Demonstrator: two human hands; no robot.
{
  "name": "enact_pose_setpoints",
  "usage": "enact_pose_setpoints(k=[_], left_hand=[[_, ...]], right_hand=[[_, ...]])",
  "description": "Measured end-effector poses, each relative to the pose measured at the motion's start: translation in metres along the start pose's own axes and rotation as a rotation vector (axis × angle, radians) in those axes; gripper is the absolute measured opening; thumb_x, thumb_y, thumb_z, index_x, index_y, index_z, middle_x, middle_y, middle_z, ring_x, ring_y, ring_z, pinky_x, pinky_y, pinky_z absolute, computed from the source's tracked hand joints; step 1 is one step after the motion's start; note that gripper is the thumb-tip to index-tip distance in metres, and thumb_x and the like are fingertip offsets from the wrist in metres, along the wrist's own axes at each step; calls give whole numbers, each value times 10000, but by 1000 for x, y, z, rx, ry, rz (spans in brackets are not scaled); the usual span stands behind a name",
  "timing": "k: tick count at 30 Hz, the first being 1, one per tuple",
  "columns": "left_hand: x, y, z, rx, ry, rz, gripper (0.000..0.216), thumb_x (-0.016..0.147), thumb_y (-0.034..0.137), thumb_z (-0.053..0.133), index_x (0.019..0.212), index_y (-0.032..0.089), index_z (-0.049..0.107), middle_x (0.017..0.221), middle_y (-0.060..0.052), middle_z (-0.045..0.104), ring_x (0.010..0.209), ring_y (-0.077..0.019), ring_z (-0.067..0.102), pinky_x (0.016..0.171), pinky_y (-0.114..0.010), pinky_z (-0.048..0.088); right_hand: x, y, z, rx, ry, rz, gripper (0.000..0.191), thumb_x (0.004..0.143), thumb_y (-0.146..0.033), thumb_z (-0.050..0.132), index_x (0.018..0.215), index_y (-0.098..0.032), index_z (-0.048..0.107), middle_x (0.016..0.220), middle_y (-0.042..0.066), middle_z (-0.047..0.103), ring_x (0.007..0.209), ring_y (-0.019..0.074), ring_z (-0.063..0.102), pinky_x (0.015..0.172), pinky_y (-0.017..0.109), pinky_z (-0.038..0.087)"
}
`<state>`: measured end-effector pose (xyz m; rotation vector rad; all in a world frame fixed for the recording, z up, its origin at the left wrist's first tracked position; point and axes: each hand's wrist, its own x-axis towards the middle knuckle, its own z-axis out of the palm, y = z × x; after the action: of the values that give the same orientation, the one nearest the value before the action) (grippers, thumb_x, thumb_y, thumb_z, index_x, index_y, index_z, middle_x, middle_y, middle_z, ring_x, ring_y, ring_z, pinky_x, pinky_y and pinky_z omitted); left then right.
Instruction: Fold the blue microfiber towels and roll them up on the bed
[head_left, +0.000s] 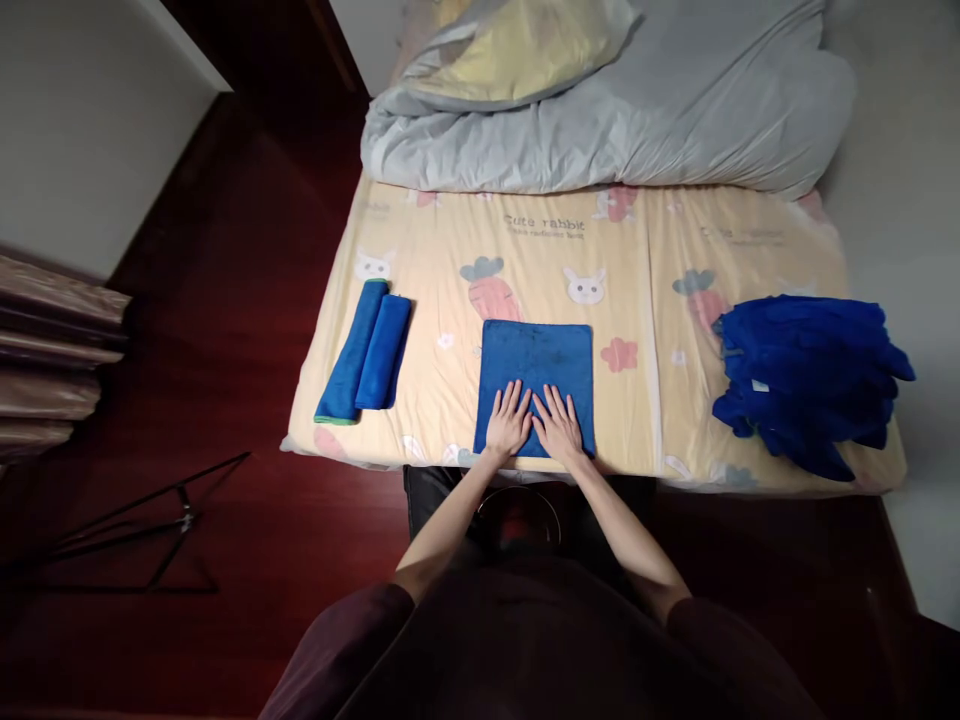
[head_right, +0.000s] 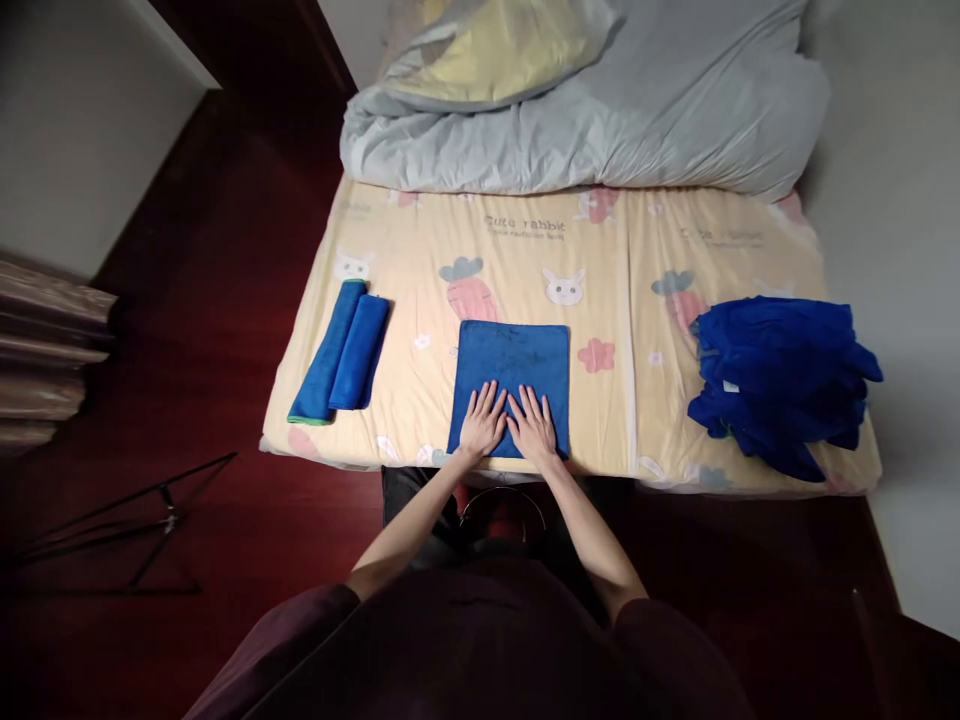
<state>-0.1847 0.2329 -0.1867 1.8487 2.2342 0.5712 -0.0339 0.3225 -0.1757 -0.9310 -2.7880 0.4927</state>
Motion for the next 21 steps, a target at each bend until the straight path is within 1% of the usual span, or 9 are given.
enact_pose_setpoints(k=[1, 3, 6, 10, 15, 18, 21], left_hand=[[-19, 7, 2, 2, 7, -22, 595, 1064, 315, 383, 1637, 158, 350, 1741, -112, 176, 1630, -273, 89, 1333, -524, 114], [-51, 14, 4, -5, 27, -63, 598, 1057, 308, 397, 1637, 168, 356, 1739, -107, 187, 1628, -277, 108, 1331, -522, 122], [-81, 13, 3, -33, 61, -107, 593, 1053, 309, 407, 1630, 177, 374, 1737, -102, 198, 1626, -278, 122, 1328, -517, 146], [-107, 1, 0, -72, 111, -183, 591, 1052, 333, 409, 1623, 183, 383, 1733, -108, 212, 1624, -276, 135, 1319, -530, 173], [-137, -15, -1, -139, 151, -248, 578, 1045, 325, 404, 1600, 165, 418, 1709, -122, 292, 1609, -267, 207, 1318, -508, 198], [-152, -21, 0, -199, 167, -268, 560, 1031, 295, 415, 1574, 167, 454, 1690, -130, 337, 1596, -265, 252, 1316, -513, 207], [-161, -25, 0, -288, 199, -317, 546, 1008, 259, 433, 1542, 160, 491, 1650, -153, 407, 1577, -283, 305, 1303, -535, 234]], right_hand=[[-17, -4, 5, 0, 12, 41, 568, 1089, -379, 383, 1635, -225, 371, 1743, 75, 185, 1622, 267, 149, 1319, 556, 110], [-41, -5, 12, -3, 55, 119, 580, 1092, -398, 366, 1636, -199, 365, 1743, 97, 177, 1623, 275, 146, 1312, 562, 126], [-57, 4, 13, 4, 120, 161, 587, 1090, -409, 358, 1634, -187, 367, 1737, 108, 203, 1620, 276, 159, 1307, 554, 149], [-72, 17, 12, 25, 200, 196, 594, 1077, -444, 384, 1616, -195, 404, 1710, 113, 291, 1597, 281, 240, 1298, 551, 176], [-112, 33, 15, 65, 301, 266, 540, 1056, -424, 427, 1540, -205, 520, 1661, 124, 397, 1559, 289, 327, 1275, 542, 250], [-135, 42, 17, 126, 391, 303, 488, 1030, -389, 470, 1449, -181, 608, 1580, 149, 510, 1502, 297, 409, 1239, 536, 327], [-144, 50, 17, 225, 461, 339, 443, 973, -346, 538, 1347, -150, 672, 1457, 178, 616, 1398, 311, 511, 1187, 515, 411]])
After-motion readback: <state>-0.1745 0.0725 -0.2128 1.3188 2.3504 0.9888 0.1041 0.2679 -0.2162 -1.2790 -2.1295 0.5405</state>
